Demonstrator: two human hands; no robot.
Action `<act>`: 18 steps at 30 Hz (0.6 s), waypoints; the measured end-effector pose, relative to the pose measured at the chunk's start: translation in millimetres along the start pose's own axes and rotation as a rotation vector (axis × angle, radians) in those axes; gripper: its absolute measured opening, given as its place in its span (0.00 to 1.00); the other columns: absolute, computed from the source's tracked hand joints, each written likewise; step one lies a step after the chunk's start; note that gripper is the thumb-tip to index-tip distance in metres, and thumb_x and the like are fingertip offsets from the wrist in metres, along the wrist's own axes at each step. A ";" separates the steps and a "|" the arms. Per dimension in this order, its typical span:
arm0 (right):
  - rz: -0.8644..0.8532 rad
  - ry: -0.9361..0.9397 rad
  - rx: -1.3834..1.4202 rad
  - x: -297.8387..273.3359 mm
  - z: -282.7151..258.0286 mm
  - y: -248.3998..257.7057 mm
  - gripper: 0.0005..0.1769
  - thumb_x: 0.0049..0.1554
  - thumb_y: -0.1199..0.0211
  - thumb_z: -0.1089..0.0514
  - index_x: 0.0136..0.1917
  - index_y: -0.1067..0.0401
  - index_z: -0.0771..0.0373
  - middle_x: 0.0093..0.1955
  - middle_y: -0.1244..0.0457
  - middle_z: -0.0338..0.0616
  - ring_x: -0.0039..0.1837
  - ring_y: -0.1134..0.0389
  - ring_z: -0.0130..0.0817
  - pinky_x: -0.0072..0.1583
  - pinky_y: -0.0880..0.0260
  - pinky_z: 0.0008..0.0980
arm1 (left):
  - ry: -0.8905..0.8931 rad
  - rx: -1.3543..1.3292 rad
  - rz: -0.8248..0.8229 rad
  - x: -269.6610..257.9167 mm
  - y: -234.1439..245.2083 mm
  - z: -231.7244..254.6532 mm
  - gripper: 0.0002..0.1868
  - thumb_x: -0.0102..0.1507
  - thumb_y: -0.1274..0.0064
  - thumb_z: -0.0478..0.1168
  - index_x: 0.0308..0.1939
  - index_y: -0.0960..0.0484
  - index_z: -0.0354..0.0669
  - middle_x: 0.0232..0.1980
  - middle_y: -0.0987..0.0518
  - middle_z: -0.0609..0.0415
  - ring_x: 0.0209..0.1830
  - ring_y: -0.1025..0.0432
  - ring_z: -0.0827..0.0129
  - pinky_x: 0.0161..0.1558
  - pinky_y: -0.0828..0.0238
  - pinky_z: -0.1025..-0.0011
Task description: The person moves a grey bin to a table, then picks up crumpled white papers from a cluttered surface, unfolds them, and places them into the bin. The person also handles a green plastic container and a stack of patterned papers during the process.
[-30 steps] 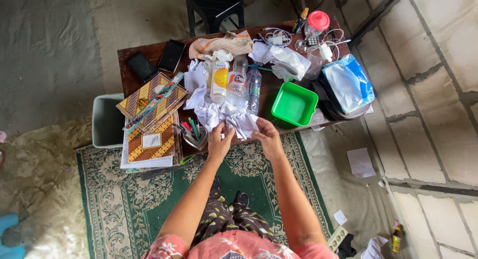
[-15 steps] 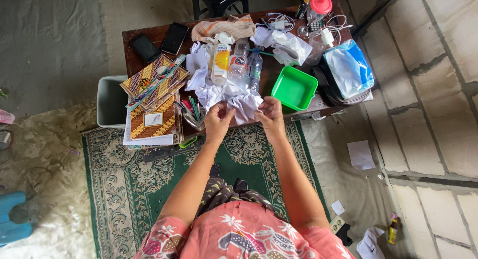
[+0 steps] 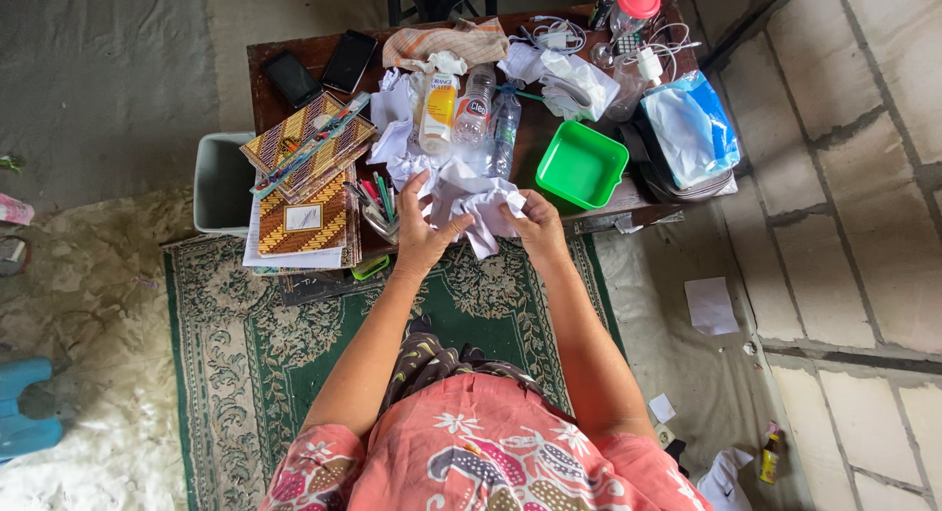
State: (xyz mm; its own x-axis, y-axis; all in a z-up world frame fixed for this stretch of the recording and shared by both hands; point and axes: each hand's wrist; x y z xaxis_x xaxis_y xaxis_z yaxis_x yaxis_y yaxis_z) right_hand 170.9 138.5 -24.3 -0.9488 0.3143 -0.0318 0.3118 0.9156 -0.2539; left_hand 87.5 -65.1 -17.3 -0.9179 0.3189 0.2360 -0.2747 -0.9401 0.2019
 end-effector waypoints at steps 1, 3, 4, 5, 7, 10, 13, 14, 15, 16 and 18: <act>-0.019 -0.012 0.003 -0.3 0.4 -0.3 0.09 0.61 0.34 0.63 0.55 0.27 0.65 0.48 0.31 0.34 0.49 0.33 0.20 0.52 0.33 0.22 | -0.077 0.042 -0.018 -1.2 2.2 0.1 0.55 0.54 0.27 0.58 0.75 0.41 0.40 0.70 0.39 0.37 0.66 0.34 0.61 0.61 0.27 0.63; -0.054 -0.034 0.011 0.0 0.2 -0.6 0.09 0.61 0.35 0.63 0.56 0.27 0.65 0.48 0.31 0.34 0.49 0.32 0.19 0.52 0.32 0.21 | -0.229 0.126 -0.057 -2.9 5.3 1.7 0.52 0.57 0.27 0.54 0.76 0.38 0.36 0.70 0.32 0.38 0.69 0.34 0.60 0.65 0.32 0.61; -0.053 -0.042 0.017 0.1 0.5 -1.2 0.10 0.60 0.34 0.64 0.56 0.27 0.66 0.47 0.32 0.35 0.48 0.32 0.20 0.51 0.32 0.21 | -0.115 0.062 -0.077 -4.1 5.6 3.3 0.47 0.57 0.28 0.54 0.72 0.32 0.37 0.66 0.27 0.43 0.62 0.30 0.65 0.60 0.28 0.65; -0.052 -0.049 0.022 0.8 1.1 -1.8 0.11 0.59 0.34 0.64 0.56 0.27 0.66 0.47 0.32 0.35 0.48 0.32 0.21 0.50 0.33 0.22 | -0.001 -0.003 -0.099 -5.2 5.3 5.5 0.41 0.57 0.29 0.53 0.68 0.27 0.39 0.62 0.23 0.47 0.55 0.27 0.70 0.54 0.25 0.69; -0.053 -0.058 0.019 2.7 1.8 -1.3 0.13 0.58 0.34 0.65 0.57 0.27 0.66 0.47 0.32 0.36 0.47 0.32 0.22 0.49 0.31 0.23 | 0.100 -0.043 -0.115 -6.0 4.6 10.9 0.33 0.57 0.30 0.51 0.61 0.20 0.39 0.52 0.18 0.54 0.43 0.24 0.76 0.46 0.23 0.75; -0.059 -0.042 -0.024 2.8 4.6 0.5 0.16 0.57 0.36 0.65 0.59 0.27 0.66 0.49 0.32 0.37 0.49 0.31 0.22 0.51 0.29 0.23 | 0.116 0.004 -0.101 -8.7 5.1 17.7 0.24 0.58 0.30 0.47 0.53 0.15 0.37 0.39 0.16 0.59 0.34 0.26 0.80 0.39 0.26 0.78; -0.041 0.043 -0.130 2.2 2.2 -3.5 0.15 0.60 0.36 0.64 0.61 0.27 0.68 0.53 0.34 0.40 0.53 0.32 0.24 0.54 0.30 0.24 | 0.197 -0.026 -0.123 -9.3 6.7 21.3 0.19 0.59 0.31 0.45 0.48 0.14 0.37 0.33 0.16 0.60 0.31 0.26 0.82 0.36 0.27 0.79; -0.024 0.083 -0.182 0.4 -1.4 -6.9 0.13 0.63 0.35 0.63 0.60 0.26 0.69 0.54 0.36 0.42 0.55 0.33 0.24 0.55 0.32 0.24 | 0.209 -0.050 -0.138 -10.4 7.0 22.0 0.19 0.59 0.32 0.45 0.48 0.14 0.37 0.33 0.16 0.60 0.30 0.26 0.82 0.36 0.27 0.80; -0.008 0.124 -0.235 -1.6 -6.9 -11.6 0.12 0.65 0.35 0.62 0.60 0.25 0.70 0.56 0.38 0.43 0.56 0.34 0.25 0.56 0.33 0.24 | 0.220 -0.075 -0.153 -11.3 7.1 22.4 0.18 0.59 0.32 0.44 0.47 0.14 0.37 0.32 0.16 0.61 0.30 0.26 0.83 0.36 0.27 0.80; 0.028 0.108 -0.153 -3.9 -13.9 -17.4 0.14 0.64 0.35 0.62 0.62 0.28 0.66 0.56 0.37 0.41 0.56 0.33 0.24 0.56 0.32 0.23 | 0.216 -0.076 -0.161 -12.1 7.3 22.8 0.17 0.59 0.32 0.44 0.47 0.14 0.37 0.32 0.16 0.61 0.30 0.26 0.83 0.35 0.28 0.80; 0.097 0.075 0.011 -9.9 -27.7 -31.3 0.22 0.60 0.36 0.61 0.66 0.35 0.57 0.56 0.36 0.37 0.56 0.32 0.23 0.56 0.29 0.22 | 0.212 -0.080 -0.172 -16.1 7.9 22.3 0.16 0.60 0.32 0.43 0.46 0.14 0.36 0.32 0.17 0.60 0.30 0.27 0.82 0.34 0.29 0.79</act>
State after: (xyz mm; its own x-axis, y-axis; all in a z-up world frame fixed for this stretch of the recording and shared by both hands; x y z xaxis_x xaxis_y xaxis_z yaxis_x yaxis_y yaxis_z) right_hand 171.9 113.7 10.7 -0.9076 0.4196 0.0151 0.4011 0.8771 -0.2642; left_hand 106.6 -75.0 1.7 -0.8928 0.4505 -0.0008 -0.4459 -0.8833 0.1445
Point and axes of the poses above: each hand's wrist, its own x-axis towards the middle knuckle, its own y-axis out of the back of the hand, z = x × y
